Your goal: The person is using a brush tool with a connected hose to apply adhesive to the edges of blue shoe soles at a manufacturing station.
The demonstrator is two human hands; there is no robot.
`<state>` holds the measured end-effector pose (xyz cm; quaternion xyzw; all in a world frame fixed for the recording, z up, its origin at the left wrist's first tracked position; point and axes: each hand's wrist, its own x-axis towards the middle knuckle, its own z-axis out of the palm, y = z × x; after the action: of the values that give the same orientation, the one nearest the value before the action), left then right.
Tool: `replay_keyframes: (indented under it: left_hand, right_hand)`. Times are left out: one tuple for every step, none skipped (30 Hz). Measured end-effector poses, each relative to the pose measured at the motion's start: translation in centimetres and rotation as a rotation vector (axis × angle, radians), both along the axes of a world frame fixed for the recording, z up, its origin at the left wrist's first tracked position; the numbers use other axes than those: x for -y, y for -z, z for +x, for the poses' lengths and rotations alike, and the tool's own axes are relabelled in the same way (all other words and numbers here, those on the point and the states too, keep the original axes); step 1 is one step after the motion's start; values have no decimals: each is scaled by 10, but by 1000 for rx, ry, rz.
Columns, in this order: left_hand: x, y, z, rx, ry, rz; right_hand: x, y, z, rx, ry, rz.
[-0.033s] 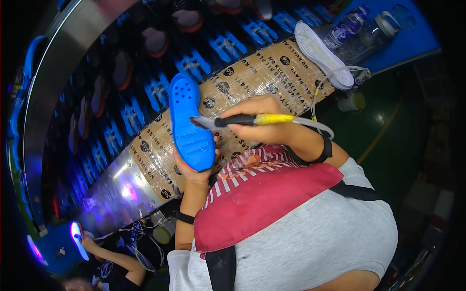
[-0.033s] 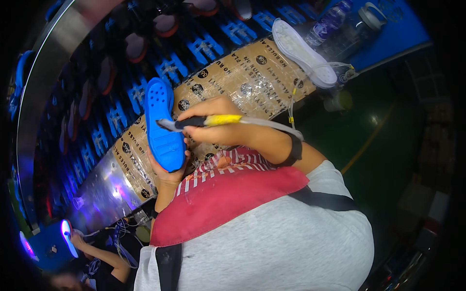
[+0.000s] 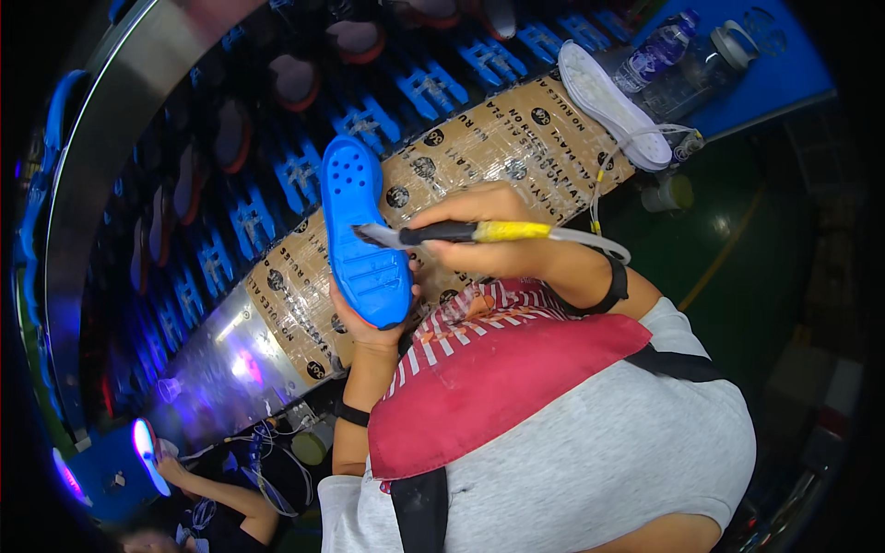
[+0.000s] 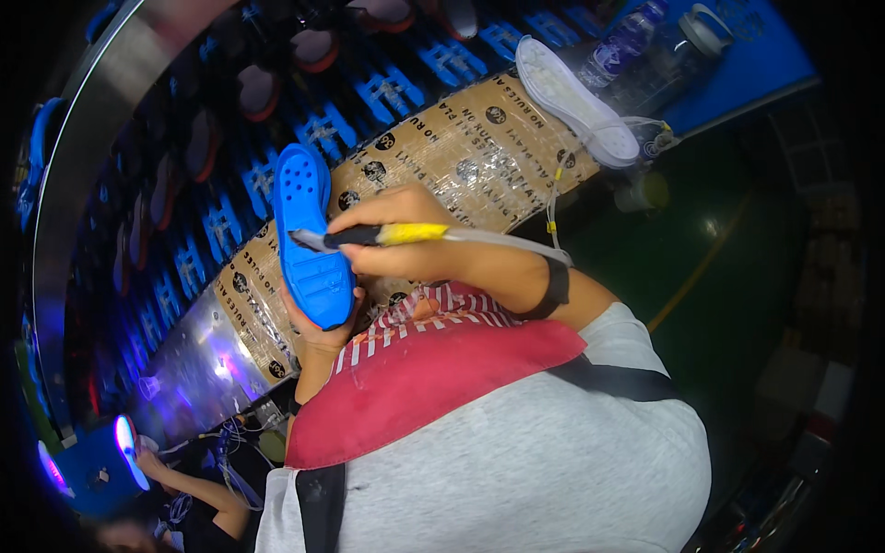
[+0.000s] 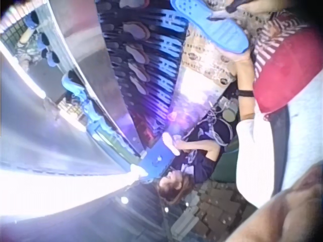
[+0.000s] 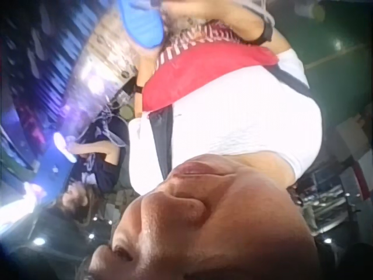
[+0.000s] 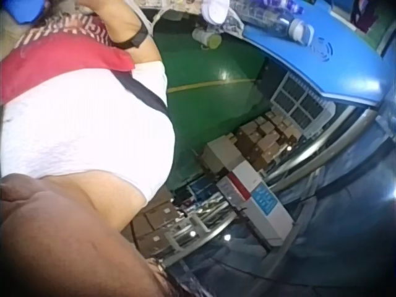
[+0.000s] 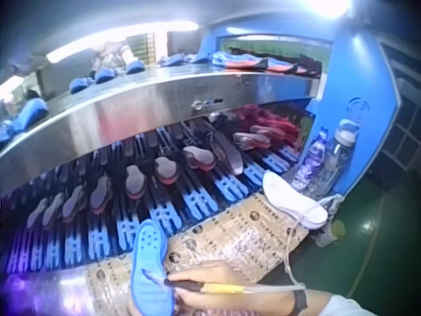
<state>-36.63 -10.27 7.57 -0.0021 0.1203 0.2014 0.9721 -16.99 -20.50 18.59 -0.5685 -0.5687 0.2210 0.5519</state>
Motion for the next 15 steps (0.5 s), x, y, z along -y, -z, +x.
replay_keyframes:
  left_hand:
    - [4, -4, 3, 51, -5, 33]
    - [7, -6, 5, 54, 0, 37]
    - [8, -7, 7, -86, -35, 101]
    - [9, -8, 8, -227, -71, 165]
    - [9, -8, 11, -299, -50, 208]
    - [11, -13, 14, -295, -46, 213]
    - [13, -23, 18, -256, -66, 169]
    - [14, -30, 21, -218, -86, 124]
    - [14, -32, 27, -387, -167, 183]
    - [15, -37, 29, -384, -162, 185]
    - [16, -42, 30, -482, -151, 209]
    - [16, -46, 29, -582, -145, 231]
    - [13, -39, 26, -580, -143, 232]
    - [9, -26, 19, -356, -138, 266]
    - [5, -19, 15, -134, -135, 297]
  right_hand:
    - [-6, -2, -5, 27, 37, 63]
    - [-12, -4, -10, 55, 74, 126]
    - [-18, -7, -13, 57, 77, 130]
    - [-23, -11, -15, 209, 163, 170]
    - [-28, -13, -18, 360, 249, 209]
    - [-31, -11, -19, 363, 255, 212]
    - [-35, -6, -21, 462, 246, 165]
    - [-39, -1, -23, 559, 236, 116]
    - [-39, 3, -31, 571, 250, 140]
    - [-40, 5, -38, 574, 256, 141]
    - [-41, 7, -43, 565, 157, 171]
    - [-41, 8, -47, 553, 54, 201]
    - [-38, 4, -48, 580, -42, 158]
    - [-38, 4, -49, 582, -40, 158]
    - [-38, 4, -49, 466, -16, 232]
